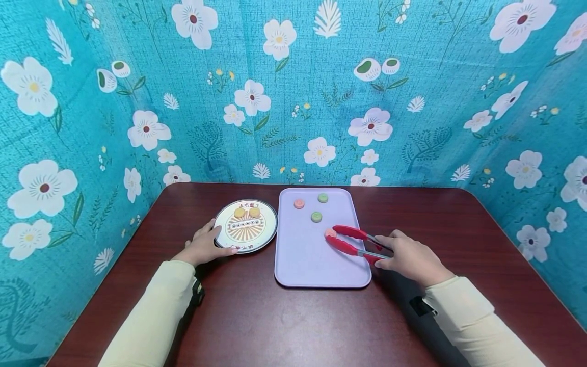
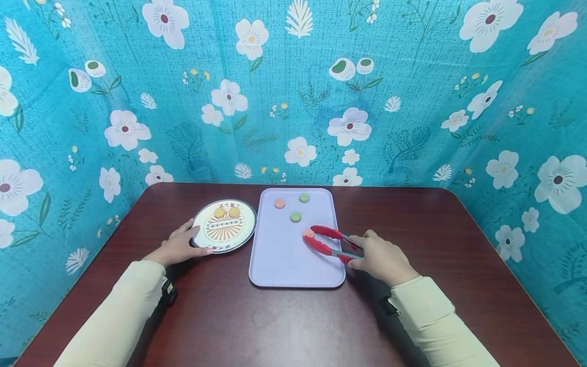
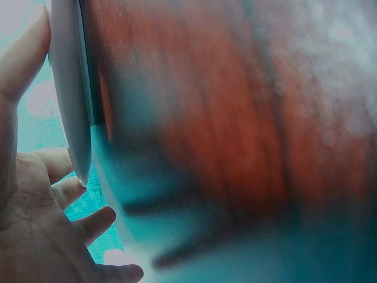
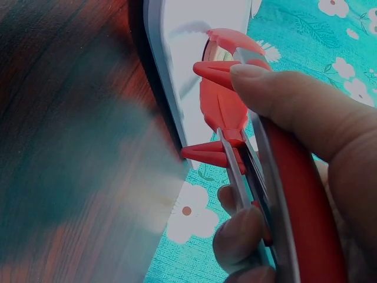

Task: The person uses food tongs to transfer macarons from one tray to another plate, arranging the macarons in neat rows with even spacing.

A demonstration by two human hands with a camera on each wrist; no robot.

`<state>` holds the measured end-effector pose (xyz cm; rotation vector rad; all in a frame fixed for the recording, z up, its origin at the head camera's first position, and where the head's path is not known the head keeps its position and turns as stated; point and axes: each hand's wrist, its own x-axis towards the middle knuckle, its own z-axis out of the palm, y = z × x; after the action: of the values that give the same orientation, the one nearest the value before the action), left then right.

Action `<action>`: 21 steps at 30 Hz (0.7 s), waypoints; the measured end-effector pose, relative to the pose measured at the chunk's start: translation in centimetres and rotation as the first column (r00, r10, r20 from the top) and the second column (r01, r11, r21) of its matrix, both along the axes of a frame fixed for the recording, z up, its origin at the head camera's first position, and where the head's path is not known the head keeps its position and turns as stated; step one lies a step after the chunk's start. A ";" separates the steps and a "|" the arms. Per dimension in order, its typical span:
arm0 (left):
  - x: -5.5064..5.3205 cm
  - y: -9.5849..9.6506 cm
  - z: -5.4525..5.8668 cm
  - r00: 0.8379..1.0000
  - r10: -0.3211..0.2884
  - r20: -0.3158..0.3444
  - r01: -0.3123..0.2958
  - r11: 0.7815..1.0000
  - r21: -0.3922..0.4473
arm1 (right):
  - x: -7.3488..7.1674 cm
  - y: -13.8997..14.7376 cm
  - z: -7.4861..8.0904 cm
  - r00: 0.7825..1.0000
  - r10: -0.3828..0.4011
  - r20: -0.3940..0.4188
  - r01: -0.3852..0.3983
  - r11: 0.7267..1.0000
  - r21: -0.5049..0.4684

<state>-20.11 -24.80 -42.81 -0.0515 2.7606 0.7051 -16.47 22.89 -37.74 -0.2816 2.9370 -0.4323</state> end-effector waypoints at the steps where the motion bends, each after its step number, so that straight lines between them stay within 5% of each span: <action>1: 0.0 0.0 0.0 1.000 0.001 0.001 -0.001 1.000 -0.001 | 0.0 0.0 0.0 1.000 0.002 -0.002 -0.002 1.000 0.002; 21: -0.1 0.0 -0.1 1.000 0.002 -0.002 -0.002 1.000 -0.008 | 0.1 0.1 -0.1 0.999 0.026 -0.023 -0.026 1.000 0.006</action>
<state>-20.17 -24.81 -42.93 -0.0555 2.7654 0.6946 -16.41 22.95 -37.87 -0.3259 2.9531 -0.4200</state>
